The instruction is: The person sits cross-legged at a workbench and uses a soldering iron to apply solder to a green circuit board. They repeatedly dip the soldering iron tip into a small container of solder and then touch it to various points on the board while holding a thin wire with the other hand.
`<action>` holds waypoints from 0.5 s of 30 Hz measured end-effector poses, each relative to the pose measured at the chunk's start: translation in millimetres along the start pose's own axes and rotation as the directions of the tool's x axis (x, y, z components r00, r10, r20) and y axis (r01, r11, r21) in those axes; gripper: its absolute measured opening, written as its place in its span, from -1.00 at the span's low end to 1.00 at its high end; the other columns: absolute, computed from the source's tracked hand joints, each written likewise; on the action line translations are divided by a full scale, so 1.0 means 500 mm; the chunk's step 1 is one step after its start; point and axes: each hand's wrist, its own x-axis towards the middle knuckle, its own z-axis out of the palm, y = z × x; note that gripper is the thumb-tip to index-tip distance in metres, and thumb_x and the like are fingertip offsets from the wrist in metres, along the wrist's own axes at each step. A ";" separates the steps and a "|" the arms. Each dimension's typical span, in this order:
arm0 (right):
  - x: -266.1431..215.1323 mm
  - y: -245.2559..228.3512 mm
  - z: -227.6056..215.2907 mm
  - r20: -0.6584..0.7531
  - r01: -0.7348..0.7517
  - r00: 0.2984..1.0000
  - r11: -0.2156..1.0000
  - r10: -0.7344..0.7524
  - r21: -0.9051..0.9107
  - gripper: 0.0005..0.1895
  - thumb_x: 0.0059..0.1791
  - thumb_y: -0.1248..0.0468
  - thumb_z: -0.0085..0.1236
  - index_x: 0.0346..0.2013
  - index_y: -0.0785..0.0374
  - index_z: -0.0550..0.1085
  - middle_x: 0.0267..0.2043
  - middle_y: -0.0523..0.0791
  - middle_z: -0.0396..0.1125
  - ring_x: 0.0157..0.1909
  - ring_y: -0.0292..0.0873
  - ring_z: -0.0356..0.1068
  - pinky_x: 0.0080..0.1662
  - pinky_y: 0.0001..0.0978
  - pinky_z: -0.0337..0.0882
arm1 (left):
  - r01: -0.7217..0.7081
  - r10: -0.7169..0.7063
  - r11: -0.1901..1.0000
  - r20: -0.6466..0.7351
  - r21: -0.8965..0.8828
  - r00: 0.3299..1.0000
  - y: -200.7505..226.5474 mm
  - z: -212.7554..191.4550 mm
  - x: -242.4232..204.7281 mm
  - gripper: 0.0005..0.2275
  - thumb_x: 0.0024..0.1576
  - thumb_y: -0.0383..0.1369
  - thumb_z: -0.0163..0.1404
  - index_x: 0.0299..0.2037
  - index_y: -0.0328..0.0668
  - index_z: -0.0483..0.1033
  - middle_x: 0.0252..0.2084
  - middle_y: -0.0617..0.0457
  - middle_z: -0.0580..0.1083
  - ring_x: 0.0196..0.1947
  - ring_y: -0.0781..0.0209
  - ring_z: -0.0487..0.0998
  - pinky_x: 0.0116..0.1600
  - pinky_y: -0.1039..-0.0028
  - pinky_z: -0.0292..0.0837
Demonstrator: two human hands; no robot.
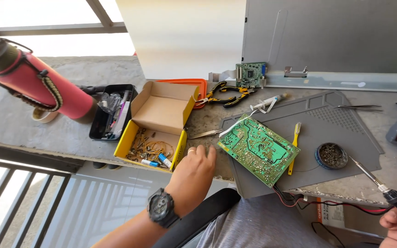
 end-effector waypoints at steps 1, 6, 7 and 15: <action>-0.003 0.003 0.037 -0.006 -0.002 1.000 1.000 0.002 -0.005 -0.54 0.70 0.06 -0.26 0.20 0.41 0.35 0.04 0.10 0.28 -0.26 -0.17 0.09 -0.42 -0.47 -0.01 | -0.006 0.006 1.000 -0.001 -0.005 1.000 0.000 0.021 -0.002 -0.63 0.10 -0.60 0.04 0.15 -0.30 0.48 -0.17 -0.20 0.52 -0.25 -0.12 0.53 -0.13 0.15 0.51; -0.007 0.004 0.109 -0.290 0.159 0.955 0.933 -0.063 0.324 -0.64 0.44 -0.03 0.07 0.50 -0.05 0.38 0.26 -0.23 0.33 0.12 -0.41 0.41 0.15 -0.62 0.47 | -0.049 0.049 0.999 -0.028 0.009 0.998 -0.015 0.077 -0.005 -0.85 0.13 -0.61 0.07 -0.18 -0.18 0.58 -0.23 -0.17 0.52 -0.31 -0.08 0.57 -0.48 0.18 0.61; -0.018 -0.010 0.112 -0.293 0.158 0.954 0.935 -0.062 0.318 -0.64 0.44 -0.03 0.07 0.50 -0.05 0.38 0.26 -0.23 0.33 0.12 -0.41 0.41 0.15 -0.62 0.47 | -0.053 0.053 0.999 -0.028 0.004 0.998 -0.018 0.079 -0.004 -0.85 0.13 -0.61 0.07 -0.18 -0.18 0.58 -0.23 -0.17 0.52 -0.31 -0.08 0.57 -0.48 0.18 0.61; -0.042 -0.035 0.124 -0.327 0.213 0.936 0.945 -0.126 0.246 -0.58 0.51 -0.07 -0.01 0.57 0.05 0.32 0.33 -0.12 0.24 0.10 -0.36 0.32 0.13 -0.54 0.38 | 0.038 -0.068 0.952 -0.089 -0.303 0.994 -0.030 0.041 -0.020 -0.92 0.18 -0.50 0.04 -0.18 -0.14 0.44 -0.23 -0.14 0.49 -0.33 -0.23 0.52 -0.25 -0.05 0.49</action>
